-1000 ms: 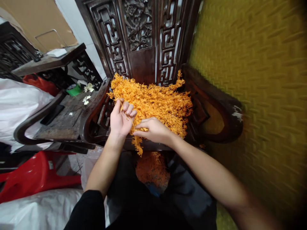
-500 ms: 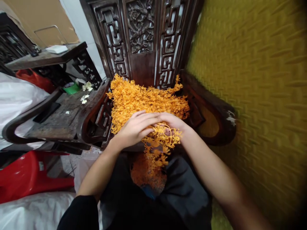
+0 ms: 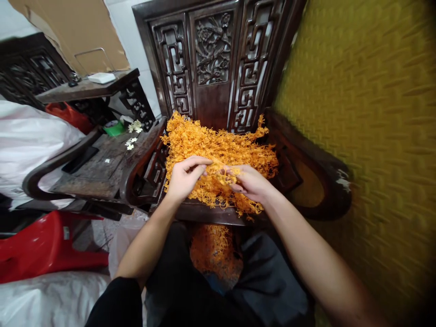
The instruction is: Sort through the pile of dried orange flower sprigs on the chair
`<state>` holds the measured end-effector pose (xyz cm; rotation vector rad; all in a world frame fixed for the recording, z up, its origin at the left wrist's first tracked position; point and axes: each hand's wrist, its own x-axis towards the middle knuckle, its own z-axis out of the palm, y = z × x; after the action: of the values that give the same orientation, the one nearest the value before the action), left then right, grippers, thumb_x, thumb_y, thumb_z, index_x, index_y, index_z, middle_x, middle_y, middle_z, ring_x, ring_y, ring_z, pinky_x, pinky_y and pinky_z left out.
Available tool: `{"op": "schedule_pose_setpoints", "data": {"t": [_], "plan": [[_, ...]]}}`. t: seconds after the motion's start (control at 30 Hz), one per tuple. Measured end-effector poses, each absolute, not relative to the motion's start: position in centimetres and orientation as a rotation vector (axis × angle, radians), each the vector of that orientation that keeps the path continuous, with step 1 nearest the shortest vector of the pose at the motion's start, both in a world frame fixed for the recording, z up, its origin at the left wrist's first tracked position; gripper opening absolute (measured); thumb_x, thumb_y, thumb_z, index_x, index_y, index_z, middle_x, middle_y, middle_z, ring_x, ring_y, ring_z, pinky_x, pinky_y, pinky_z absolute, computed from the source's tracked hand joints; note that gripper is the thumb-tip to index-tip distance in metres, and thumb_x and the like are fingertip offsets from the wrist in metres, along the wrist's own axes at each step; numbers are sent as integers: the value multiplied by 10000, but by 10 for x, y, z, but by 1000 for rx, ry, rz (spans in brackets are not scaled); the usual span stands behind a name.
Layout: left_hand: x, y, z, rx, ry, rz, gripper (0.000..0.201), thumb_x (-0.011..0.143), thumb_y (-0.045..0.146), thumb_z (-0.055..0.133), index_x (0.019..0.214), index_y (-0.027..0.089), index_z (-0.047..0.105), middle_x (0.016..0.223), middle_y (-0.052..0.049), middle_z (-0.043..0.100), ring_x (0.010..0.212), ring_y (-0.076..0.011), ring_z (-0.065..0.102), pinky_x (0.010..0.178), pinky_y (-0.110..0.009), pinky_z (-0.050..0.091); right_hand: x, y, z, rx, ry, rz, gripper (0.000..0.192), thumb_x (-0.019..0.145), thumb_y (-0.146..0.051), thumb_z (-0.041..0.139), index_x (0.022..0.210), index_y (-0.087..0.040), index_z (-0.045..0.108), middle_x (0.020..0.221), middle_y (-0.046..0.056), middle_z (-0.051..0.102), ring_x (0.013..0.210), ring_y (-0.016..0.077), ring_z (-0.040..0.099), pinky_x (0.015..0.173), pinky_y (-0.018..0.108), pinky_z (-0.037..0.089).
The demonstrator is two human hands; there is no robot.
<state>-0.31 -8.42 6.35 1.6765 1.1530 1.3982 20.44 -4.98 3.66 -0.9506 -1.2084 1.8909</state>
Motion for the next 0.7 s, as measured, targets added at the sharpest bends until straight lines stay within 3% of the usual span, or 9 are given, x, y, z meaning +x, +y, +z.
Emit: {"op": "schedule_pose_setpoints", "data": {"t": [0.1,0.17,0.23,0.33,0.43,0.5,0.6,0.7], "plan": [[-6,-84,67,1751,1304,1426,105,849,292,751,907,227,810,942,-57,783,960,-214,684,896,-369,531,200,-52,35,-1041,-1303,1812,409,703,-485,855,704,-133,646,425,-77,367,363,28,273,371,182,113],[-7,-86,68,1944,1462,1358,95,828,320,775,863,238,809,888,-49,780,952,-231,668,913,-393,512,202,-53,38,-998,-1283,1827,401,729,-496,837,733,-133,668,431,-80,363,368,28,264,374,183,113],[-5,-89,67,2169,1577,1168,121,847,289,745,940,238,803,892,-48,778,908,-230,671,893,-389,501,206,-53,43,-876,-1230,1918,383,761,-494,815,793,-131,697,463,-77,383,369,25,253,373,187,103],[3,-95,65,2316,1606,815,221,895,251,657,1086,229,767,901,-51,779,806,-210,686,802,-349,493,212,-53,50,-730,-1157,2010,357,769,-445,821,874,-117,728,544,-62,428,388,20,271,370,190,98],[9,-98,67,2129,1456,722,231,950,317,580,843,193,743,727,-30,745,630,-154,647,657,-280,466,214,-50,50,-733,-1042,1954,353,762,-443,825,866,-121,722,544,-64,420,385,25,277,356,198,103],[10,-97,68,1840,1329,827,340,971,388,547,744,172,679,611,-15,699,490,-111,583,547,-238,428,213,-47,46,-754,-1011,1928,367,750,-472,829,792,-136,684,525,-65,425,372,24,263,349,202,99],[9,-89,67,1451,1242,1111,417,960,527,545,828,153,673,526,0,652,358,-80,478,417,-210,333,209,-49,41,-794,-1155,1943,431,769,-540,802,717,-150,628,492,-65,434,367,26,248,361,205,100],[7,-82,65,1276,1216,1327,471,930,592,575,855,140,684,463,15,598,309,-61,388,368,-206,245,205,-58,40,-828,-1546,1872,441,846,-577,715,738,-152,673,430,-80,381,379,45,254,395,208,145]]}}
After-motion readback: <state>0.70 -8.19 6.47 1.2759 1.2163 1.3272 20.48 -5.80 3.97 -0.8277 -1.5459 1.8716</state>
